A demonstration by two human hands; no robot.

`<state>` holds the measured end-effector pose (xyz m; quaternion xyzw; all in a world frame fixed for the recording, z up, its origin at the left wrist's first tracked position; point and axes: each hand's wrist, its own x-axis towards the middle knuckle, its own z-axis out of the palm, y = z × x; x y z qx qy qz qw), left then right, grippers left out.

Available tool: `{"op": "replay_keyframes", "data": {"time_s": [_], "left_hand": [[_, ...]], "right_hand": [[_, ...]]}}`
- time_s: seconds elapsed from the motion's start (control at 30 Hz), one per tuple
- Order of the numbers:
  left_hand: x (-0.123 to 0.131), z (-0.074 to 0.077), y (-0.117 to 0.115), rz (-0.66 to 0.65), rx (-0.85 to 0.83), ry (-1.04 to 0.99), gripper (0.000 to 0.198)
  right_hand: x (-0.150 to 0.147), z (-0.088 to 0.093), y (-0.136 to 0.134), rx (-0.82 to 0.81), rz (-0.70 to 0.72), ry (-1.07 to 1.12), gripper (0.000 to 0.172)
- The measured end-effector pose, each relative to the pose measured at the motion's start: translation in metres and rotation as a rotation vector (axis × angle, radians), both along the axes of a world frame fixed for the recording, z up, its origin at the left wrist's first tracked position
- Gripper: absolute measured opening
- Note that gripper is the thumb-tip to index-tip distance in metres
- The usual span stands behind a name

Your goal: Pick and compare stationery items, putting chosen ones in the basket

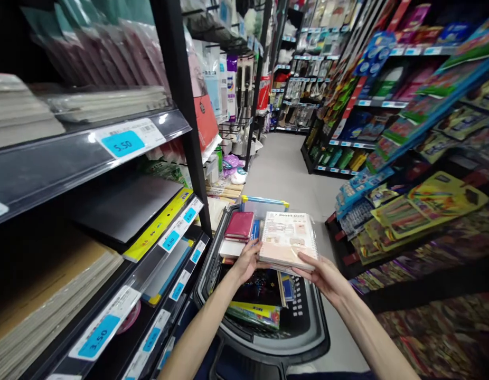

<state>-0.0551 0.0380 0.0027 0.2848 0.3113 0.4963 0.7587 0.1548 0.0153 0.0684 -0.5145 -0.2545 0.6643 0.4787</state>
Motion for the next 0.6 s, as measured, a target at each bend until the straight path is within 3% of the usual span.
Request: {"op": "replay_keyframes", "data": {"time_s": [0.1, 0.2, 0.37, 0.6], "left_hand": [[0.002, 0.007, -0.008, -0.107, 0.128, 0.048, 0.065], [0.004, 0.007, -0.011, 0.03, 0.254, 0.161, 0.074], [0.0, -0.003, -0.002, 0.315, 0.494, 0.514, 0.056], [-0.006, -0.026, 0.013, 0.34, 0.502, 0.814, 0.05]], "right_hand": [[0.008, 0.004, -0.004, 0.184, 0.128, -0.095, 0.052], [0.011, -0.004, 0.006, 0.37, 0.238, -0.269, 0.054], [0.0, -0.036, 0.031, 0.509, 0.091, -0.665, 0.055], [-0.015, -0.083, 0.042, 0.488, 0.055, -0.682, 0.054]]}}
